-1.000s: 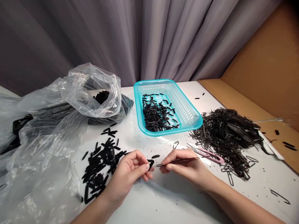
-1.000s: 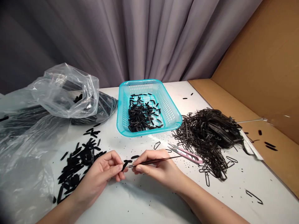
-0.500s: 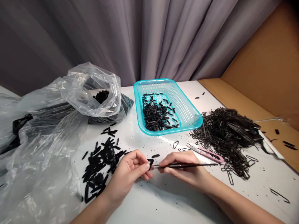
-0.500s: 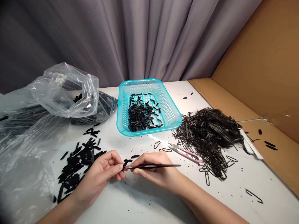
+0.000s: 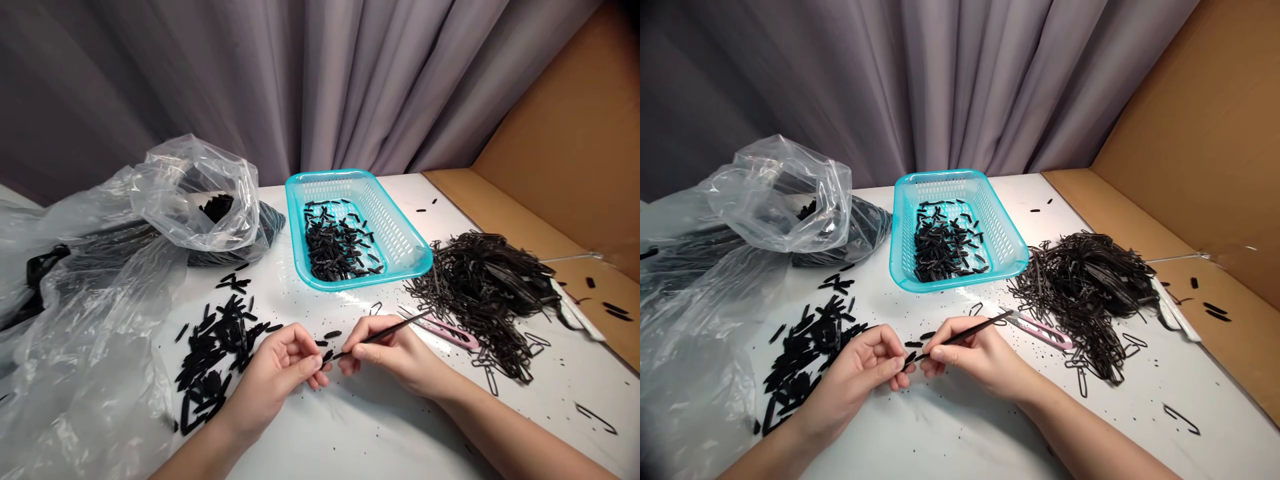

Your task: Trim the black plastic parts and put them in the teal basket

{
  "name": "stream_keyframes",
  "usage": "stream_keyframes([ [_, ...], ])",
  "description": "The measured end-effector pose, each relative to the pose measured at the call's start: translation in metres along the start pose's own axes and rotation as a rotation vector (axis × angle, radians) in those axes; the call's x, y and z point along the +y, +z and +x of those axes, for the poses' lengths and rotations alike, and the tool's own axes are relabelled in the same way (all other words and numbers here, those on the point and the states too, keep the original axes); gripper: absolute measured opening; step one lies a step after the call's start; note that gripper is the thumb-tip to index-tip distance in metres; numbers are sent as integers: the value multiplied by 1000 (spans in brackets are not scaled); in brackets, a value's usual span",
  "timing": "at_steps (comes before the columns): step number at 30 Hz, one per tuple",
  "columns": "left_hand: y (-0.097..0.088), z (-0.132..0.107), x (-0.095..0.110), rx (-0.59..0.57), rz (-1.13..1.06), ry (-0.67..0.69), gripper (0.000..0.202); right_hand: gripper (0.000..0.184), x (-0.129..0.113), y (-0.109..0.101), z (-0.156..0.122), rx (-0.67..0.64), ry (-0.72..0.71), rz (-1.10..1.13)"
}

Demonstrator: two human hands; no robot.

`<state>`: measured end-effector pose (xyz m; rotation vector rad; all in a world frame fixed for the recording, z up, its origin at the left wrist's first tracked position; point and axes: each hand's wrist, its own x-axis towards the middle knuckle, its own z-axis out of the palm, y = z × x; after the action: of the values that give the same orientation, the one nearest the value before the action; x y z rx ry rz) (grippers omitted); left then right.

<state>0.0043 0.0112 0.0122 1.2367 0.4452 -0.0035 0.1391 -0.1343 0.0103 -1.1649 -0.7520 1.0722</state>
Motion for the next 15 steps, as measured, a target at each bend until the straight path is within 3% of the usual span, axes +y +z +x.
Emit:
stream_keyframes([
  [6, 0, -1, -2, -24, 18, -8, 12, 10, 2, -3, 0, -39, 40, 80],
  [15, 1, 2, 1, -41, -12, 8, 13, 6, 4, 8, -3, -196, 152, 209],
])
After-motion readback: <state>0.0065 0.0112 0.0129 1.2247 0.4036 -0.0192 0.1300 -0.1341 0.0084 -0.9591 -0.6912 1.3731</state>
